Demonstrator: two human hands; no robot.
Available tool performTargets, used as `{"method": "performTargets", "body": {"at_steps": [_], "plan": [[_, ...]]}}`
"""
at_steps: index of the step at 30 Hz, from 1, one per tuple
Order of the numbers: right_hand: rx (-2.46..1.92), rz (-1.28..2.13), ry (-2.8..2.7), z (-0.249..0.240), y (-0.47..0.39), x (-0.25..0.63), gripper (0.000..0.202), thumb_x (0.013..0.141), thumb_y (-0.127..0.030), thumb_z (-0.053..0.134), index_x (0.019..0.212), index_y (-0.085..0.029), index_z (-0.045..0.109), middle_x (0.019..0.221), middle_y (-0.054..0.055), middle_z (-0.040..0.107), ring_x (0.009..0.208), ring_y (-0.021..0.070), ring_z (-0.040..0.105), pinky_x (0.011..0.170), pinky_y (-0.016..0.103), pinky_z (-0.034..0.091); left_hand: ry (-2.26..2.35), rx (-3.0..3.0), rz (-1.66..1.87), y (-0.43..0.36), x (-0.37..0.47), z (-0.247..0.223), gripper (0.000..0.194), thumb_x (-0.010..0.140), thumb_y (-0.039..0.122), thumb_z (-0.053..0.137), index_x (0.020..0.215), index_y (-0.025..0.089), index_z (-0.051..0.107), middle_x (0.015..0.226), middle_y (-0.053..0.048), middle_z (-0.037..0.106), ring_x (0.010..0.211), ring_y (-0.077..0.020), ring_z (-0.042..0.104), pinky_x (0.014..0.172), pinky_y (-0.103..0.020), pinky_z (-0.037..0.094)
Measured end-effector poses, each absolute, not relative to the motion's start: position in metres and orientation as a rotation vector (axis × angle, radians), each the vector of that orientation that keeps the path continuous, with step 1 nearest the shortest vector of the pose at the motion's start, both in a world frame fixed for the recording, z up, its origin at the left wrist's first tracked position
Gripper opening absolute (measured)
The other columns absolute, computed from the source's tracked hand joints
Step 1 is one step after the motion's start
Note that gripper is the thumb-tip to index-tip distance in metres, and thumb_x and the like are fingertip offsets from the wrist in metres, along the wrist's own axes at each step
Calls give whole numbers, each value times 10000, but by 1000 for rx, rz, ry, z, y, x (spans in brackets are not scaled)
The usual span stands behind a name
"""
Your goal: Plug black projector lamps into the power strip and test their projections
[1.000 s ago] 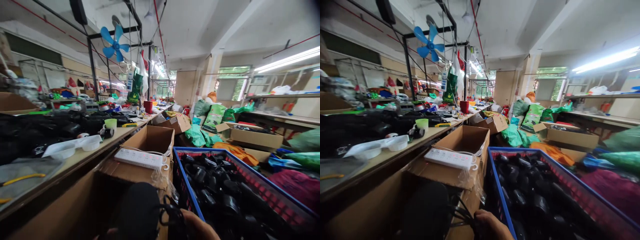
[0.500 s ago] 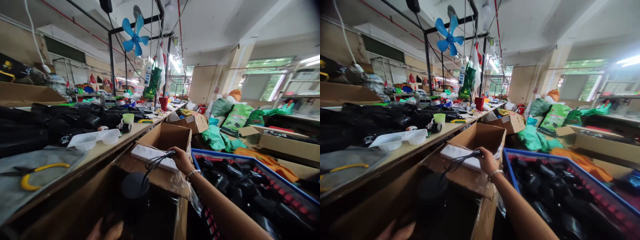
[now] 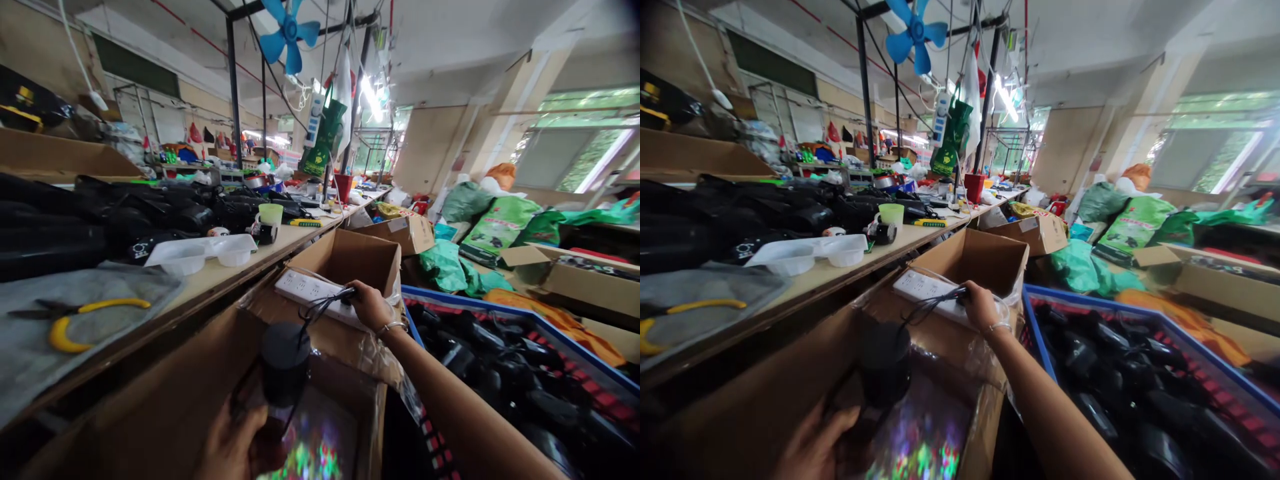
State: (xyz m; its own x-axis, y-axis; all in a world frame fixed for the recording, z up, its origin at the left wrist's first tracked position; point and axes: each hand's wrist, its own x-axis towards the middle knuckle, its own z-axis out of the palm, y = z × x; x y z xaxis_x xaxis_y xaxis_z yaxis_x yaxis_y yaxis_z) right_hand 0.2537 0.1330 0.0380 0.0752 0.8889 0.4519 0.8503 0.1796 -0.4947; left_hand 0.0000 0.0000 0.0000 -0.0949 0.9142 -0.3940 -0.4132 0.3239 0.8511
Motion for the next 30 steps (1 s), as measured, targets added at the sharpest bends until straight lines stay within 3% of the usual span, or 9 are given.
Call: {"method": "performTargets", "body": {"at_steps": [5,13,23,30], "plan": [[-1731,-71,-1774,26,133,253,250,731,-81,546,947,-167,639,847,93,699,807,227,638,697,292,446,1116,622,1156,4,-1,-3,327,668,184,608,938,196,424,576,47,613,462,-143,608,454,-266,513],[-1678,-160,-1759,15,137,257,238,717,-167,545,932,-197,642,832,69,696,753,230,629,655,306,453,1139,627,1157,18,-6,5,426,561,198,594,945,220,412,509,61,622,374,-163,577,379,-252,457],[-1661,-247,-1758,11,136,255,271,708,-211,517,948,-196,642,829,87,695,756,254,624,656,323,448,1185,657,1171,24,-3,5,285,552,182,554,816,194,450,533,24,645,387,-140,566,375,-236,457],[-1621,-273,-1761,8,138,255,255,720,-218,501,932,-186,640,821,96,692,744,255,621,642,319,440,1224,674,1202,21,-6,0,255,584,185,545,818,206,445,489,52,617,344,-136,550,363,-234,455]]}}
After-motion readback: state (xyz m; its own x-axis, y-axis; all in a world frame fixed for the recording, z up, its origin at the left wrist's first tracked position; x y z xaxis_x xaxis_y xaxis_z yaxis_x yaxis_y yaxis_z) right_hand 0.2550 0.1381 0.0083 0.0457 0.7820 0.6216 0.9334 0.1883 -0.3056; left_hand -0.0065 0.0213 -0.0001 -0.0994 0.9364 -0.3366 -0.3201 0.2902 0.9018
